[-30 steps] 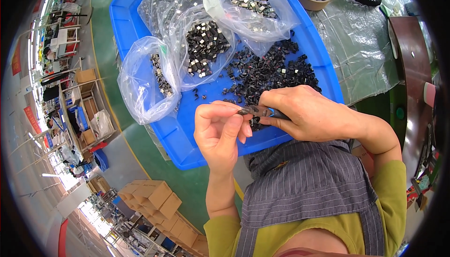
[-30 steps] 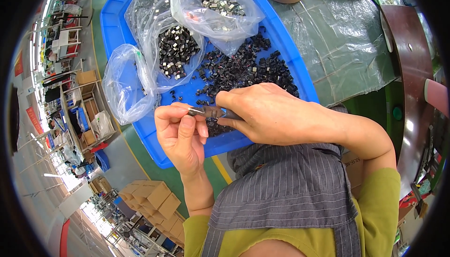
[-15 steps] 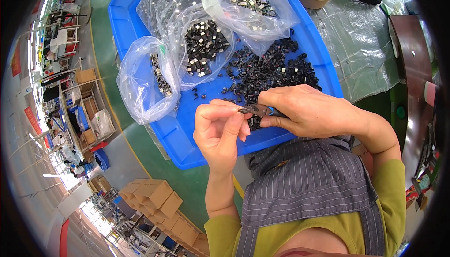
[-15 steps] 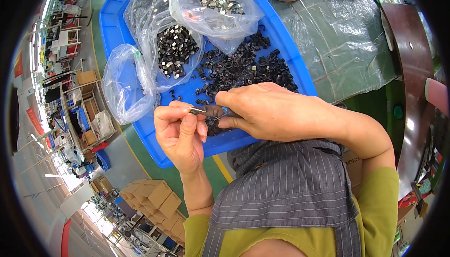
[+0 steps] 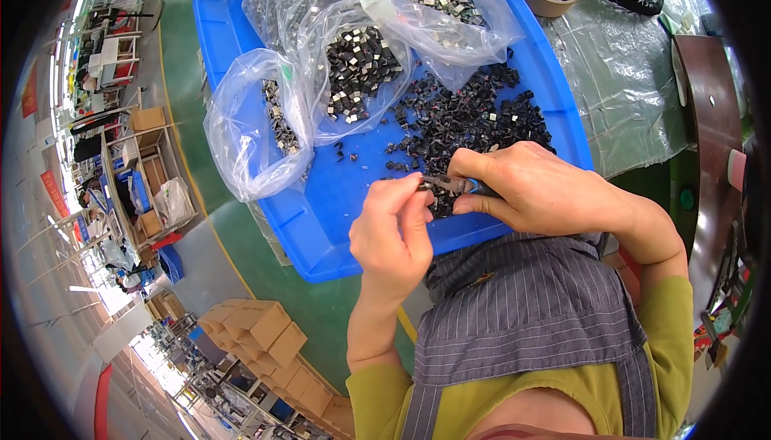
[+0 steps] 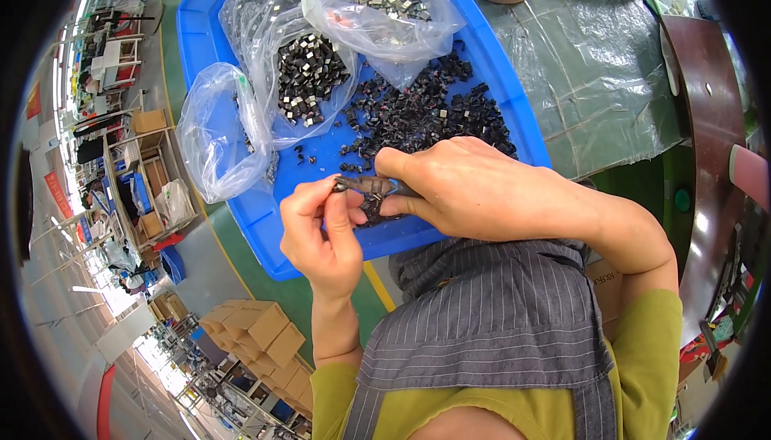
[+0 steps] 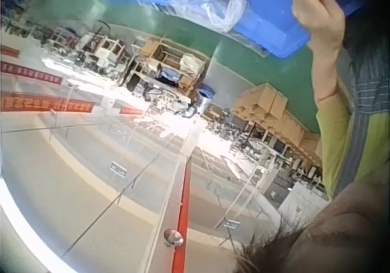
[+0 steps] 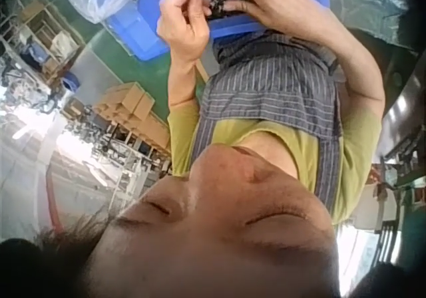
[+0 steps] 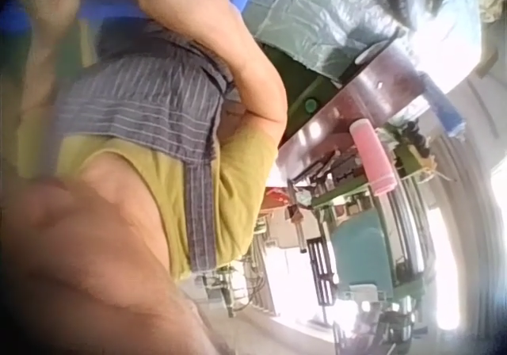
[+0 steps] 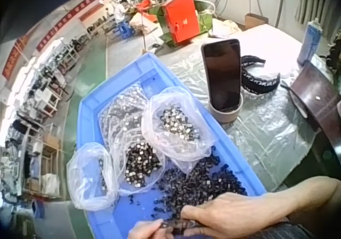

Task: Assembling small components using pliers at a factory workstation.

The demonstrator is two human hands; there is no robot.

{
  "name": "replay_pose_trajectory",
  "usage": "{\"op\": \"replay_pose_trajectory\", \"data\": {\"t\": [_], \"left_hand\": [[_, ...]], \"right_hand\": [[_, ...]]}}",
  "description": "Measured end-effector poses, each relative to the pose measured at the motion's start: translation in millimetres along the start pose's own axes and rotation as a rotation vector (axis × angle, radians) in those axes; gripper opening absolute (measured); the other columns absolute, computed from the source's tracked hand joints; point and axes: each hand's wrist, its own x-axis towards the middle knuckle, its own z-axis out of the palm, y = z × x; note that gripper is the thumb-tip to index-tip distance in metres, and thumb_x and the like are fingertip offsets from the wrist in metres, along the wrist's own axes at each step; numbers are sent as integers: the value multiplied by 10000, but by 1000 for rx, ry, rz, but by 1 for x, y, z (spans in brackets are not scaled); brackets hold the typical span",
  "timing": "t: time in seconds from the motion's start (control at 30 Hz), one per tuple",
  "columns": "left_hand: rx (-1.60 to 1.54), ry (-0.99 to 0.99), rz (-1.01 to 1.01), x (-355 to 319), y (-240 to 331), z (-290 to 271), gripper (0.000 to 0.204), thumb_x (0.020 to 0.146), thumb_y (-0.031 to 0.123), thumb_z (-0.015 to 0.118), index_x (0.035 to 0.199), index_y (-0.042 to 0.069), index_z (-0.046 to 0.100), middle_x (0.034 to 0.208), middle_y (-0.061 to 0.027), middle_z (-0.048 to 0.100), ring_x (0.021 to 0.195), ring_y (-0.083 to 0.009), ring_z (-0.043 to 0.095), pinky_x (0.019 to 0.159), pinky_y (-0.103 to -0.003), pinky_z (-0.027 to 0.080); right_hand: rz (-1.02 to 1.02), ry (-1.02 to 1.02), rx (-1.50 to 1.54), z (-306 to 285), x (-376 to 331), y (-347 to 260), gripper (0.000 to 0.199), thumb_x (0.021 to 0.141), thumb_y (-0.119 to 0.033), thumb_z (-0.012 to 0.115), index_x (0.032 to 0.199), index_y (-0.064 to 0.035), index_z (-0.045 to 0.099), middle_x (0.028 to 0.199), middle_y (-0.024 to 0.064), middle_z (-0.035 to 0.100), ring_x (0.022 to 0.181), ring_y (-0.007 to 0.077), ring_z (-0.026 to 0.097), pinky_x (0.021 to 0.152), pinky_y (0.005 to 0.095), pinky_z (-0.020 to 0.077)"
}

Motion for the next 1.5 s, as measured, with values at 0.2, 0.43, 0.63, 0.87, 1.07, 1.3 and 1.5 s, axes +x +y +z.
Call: {"op": "replay_pose_trajectory", "data": {"t": [0.2, 0.43, 0.63, 0.87, 1.07, 1.3, 1.5], "left_hand": [[182, 50, 230, 0, -10, -1, 266, 819, -66, 654, 1071, -52, 568, 791, -144, 645, 599, -196, 636, 489, -272, 493], [-547, 214, -167, 7, 85, -39, 330, 921, 109, 535, 1227, -2, 483, 908, -61, 593, 762, -168, 577, 700, -301, 465], [-1654, -443, -204, 11, 100, -79, 653, 965, 128, 494, 1508, 219, 144, 1487, -114, 274, 978, -308, 646, 1072, -507, 292], [-1651, -253, -6, 5, 105, -65, 640, 978, 131, 476, 1511, 184, 126, 1383, -122, 382, 933, -236, 656, 1009, -430, 380], [-1518, -296, 42, 5, 107, -66, 670, 983, 168, 481, 1516, 198, 75, 1190, -98, 446, 965, -197, 642, 1016, -394, 378], [-672, 57, -135, 20, 50, -41, 307, 1002, 254, 421, 1219, 41, 384, 953, -86, 547, 794, -164, 564, 711, -309, 421], [-681, -241, -522, 22, 10, -28, 444, 1026, 339, 349, 1165, -48, 516, 734, -82, 598, 557, -95, 508, 512, -210, 405]], "right_hand": [[-1, 19, 35, -1, 2, -2, 281, 896, -233, 598, 1010, 2, 491, 645, 216, 581, 687, 434, 584, 582, 495, 431], [86, -5, 9, -3, 3, -6, 265, 901, -229, 591, 1011, -4, 503, 672, 219, 588, 722, 431, 587, 616, 498, 431], [84, 36, 1, -3, 4, -8, 245, 907, -220, 581, 1021, -17, 504, 703, 221, 600, 737, 431, 590, 622, 502, 435], [54, 22, -8, -4, 2, -8, 245, 913, -220, 573, 1035, -17, 508, 713, 221, 605, 745, 428, 595, 638, 500, 445], [63, 17, -12, -5, 1, -7, 247, 915, -220, 570, 1049, -20, 511, 713, 220, 607, 743, 425, 598, 631, 496, 447], [-12, 70, -11, -4, 2, -7, 237, 902, -210, 584, 1015, -17, 505, 804, 206, 627, 788, 406, 607, 645, 484, 461], [-62, 96, -146, 3, 4, -5, 224, 871, -190, 612, 951, -22, 488, 852, 169, 635, 817, 370, 626, 653, 464, 481]]}}
